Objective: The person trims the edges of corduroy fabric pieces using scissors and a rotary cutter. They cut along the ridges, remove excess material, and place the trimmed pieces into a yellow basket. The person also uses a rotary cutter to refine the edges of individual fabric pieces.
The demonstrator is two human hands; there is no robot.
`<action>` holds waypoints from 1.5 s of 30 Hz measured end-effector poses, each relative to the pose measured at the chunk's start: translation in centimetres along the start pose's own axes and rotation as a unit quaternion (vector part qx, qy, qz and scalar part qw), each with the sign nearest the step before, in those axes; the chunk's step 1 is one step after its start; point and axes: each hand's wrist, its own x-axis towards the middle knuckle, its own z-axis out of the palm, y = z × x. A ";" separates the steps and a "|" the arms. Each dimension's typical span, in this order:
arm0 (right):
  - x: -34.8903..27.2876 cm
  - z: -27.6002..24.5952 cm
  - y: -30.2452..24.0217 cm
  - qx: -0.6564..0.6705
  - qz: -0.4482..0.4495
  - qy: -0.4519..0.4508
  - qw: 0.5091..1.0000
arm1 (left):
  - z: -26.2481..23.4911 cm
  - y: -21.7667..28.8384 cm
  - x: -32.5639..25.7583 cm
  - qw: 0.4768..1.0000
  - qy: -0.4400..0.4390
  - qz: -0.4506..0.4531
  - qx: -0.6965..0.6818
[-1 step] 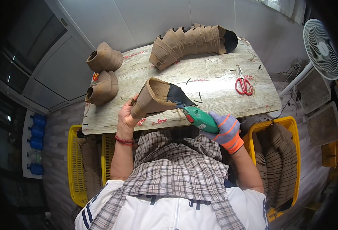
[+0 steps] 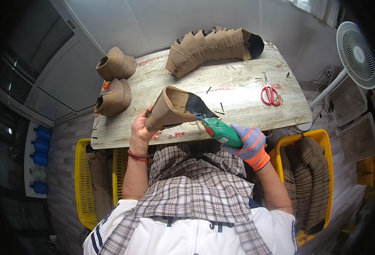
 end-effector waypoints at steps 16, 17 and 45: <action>2.1 2.0 -2.6 0.107 0.058 0.010 0.993 | 2.1 -2.9 -1.3 0.965 -0.096 0.135 0.202; 2.3 2.0 -2.8 0.119 0.068 0.006 0.991 | 2.5 -3.3 -1.7 0.959 -0.113 0.142 0.219; 5.0 0.8 -5.0 0.362 0.394 -0.031 0.844 | -1.2 -6.8 -0.4 0.256 -0.156 0.515 0.803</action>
